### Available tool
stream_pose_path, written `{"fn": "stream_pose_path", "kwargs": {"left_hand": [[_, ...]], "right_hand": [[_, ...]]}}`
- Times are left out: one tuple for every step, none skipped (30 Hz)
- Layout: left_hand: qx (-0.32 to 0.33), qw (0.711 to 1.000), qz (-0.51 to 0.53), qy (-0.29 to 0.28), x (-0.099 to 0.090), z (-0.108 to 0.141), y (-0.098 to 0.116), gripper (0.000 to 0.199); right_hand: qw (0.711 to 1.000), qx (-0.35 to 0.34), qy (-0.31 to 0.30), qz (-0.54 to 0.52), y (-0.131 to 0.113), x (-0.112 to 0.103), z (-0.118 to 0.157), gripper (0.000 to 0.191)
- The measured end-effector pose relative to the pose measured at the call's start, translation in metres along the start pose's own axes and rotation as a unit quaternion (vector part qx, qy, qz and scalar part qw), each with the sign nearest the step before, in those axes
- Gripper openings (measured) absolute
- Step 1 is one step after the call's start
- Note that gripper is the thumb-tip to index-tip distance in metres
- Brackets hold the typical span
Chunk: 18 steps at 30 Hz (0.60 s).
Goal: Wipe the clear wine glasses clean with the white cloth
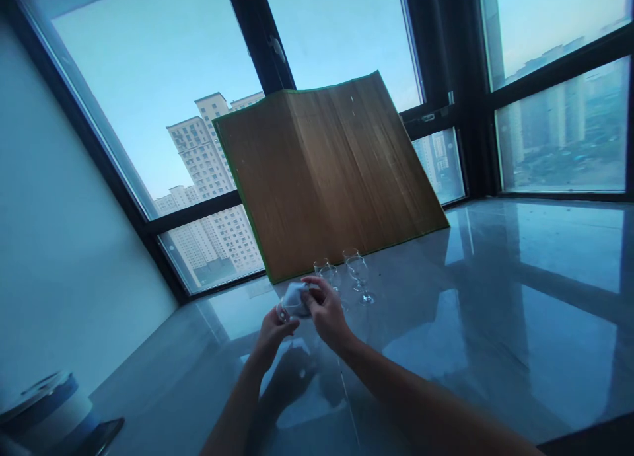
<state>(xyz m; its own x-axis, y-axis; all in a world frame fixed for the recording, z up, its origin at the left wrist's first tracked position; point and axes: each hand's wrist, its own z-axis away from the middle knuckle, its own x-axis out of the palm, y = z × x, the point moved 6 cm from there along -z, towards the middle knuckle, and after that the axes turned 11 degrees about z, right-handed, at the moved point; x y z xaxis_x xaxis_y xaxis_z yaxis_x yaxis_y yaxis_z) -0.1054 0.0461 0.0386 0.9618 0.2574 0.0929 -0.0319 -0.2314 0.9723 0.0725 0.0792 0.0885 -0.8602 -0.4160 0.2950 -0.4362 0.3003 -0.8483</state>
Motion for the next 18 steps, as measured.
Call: {"fn": "stream_pose_path", "kwargs": {"left_hand": [[-0.013, 0.999, 0.035, 0.022, -0.004, 0.000, -0.001, 0.048], [-0.020, 0.996, 0.079, 0.047, -0.009, 0.000, -0.002, 0.049], [-0.022, 0.989, 0.132, 0.070, -0.014, 0.001, -0.001, 0.048], [-0.019, 0.978, 0.189, 0.085, -0.018, 0.002, 0.001, 0.046], [-0.018, 0.964, 0.251, 0.089, -0.020, 0.003, 0.004, 0.043], [-0.026, 0.947, 0.310, 0.081, -0.021, 0.004, 0.006, 0.038], [-0.039, 0.928, 0.364, 0.066, -0.020, 0.005, 0.009, 0.032], [-0.047, 0.909, 0.411, 0.046, -0.018, 0.007, 0.012, 0.027], [-0.049, 0.893, 0.447, 0.029, -0.017, 0.009, 0.017, 0.022], [-0.049, 0.881, 0.469, 0.016, -0.016, 0.012, 0.020, 0.019], [-0.046, 0.875, 0.482, 0.009, -0.015, 0.014, 0.024, 0.019], [-0.044, 0.873, 0.485, 0.006, -0.015, 0.016, 0.026, 0.020], [-0.045, 0.874, 0.484, 0.006, -0.015, 0.018, 0.027, 0.023], [-0.049, 0.875, 0.481, 0.006, -0.014, 0.019, 0.027, 0.026], [-0.056, 0.875, 0.482, 0.005, -0.012, 0.020, 0.026, 0.028], [-0.065, 0.872, 0.486, 0.004, -0.011, 0.020, 0.024, 0.029], [-0.075, 0.867, 0.492, 0.002, -0.009, 0.020, 0.023, 0.029], [-0.084, 0.863, 0.498, 0.000, -0.007, 0.020, 0.022, 0.027]], "right_hand": [[1.000, 0.000, 0.017, -0.006, -0.003, -0.005, -0.003, 0.048], [0.999, -0.003, 0.033, -0.004, -0.006, -0.009, -0.007, 0.049], [0.999, -0.009, 0.046, 0.004, -0.007, -0.013, -0.010, 0.048], [0.998, -0.019, 0.052, 0.022, -0.008, -0.015, -0.011, 0.047], [0.997, -0.032, 0.050, 0.049, -0.008, -0.016, -0.012, 0.043], [0.995, -0.046, 0.043, 0.083, -0.007, -0.014, -0.011, 0.039], [0.990, -0.060, 0.029, 0.121, -0.004, -0.011, -0.009, 0.034], [0.983, -0.077, 0.016, 0.163, -0.001, -0.007, -0.005, 0.030], [0.973, -0.093, -0.001, 0.211, 0.003, -0.002, -0.001, 0.028], [0.961, -0.104, -0.019, 0.255, 0.008, 0.002, 0.003, 0.029], [0.950, -0.112, -0.034, 0.288, 0.012, 0.006, 0.007, 0.030], [0.942, -0.116, -0.047, 0.311, 0.016, 0.010, 0.010, 0.032], [0.938, -0.116, -0.057, 0.321, 0.021, 0.012, 0.012, 0.035], [0.939, -0.112, -0.064, 0.320, 0.025, 0.013, 0.013, 0.037], [0.941, -0.105, -0.069, 0.314, 0.029, 0.014, 0.013, 0.038], [0.944, -0.096, -0.073, 0.307, 0.034, 0.015, 0.012, 0.040], [0.947, -0.086, -0.073, 0.300, 0.039, 0.016, 0.011, 0.041], [0.951, -0.078, -0.072, 0.291, 0.042, 0.016, 0.010, 0.042]]}}
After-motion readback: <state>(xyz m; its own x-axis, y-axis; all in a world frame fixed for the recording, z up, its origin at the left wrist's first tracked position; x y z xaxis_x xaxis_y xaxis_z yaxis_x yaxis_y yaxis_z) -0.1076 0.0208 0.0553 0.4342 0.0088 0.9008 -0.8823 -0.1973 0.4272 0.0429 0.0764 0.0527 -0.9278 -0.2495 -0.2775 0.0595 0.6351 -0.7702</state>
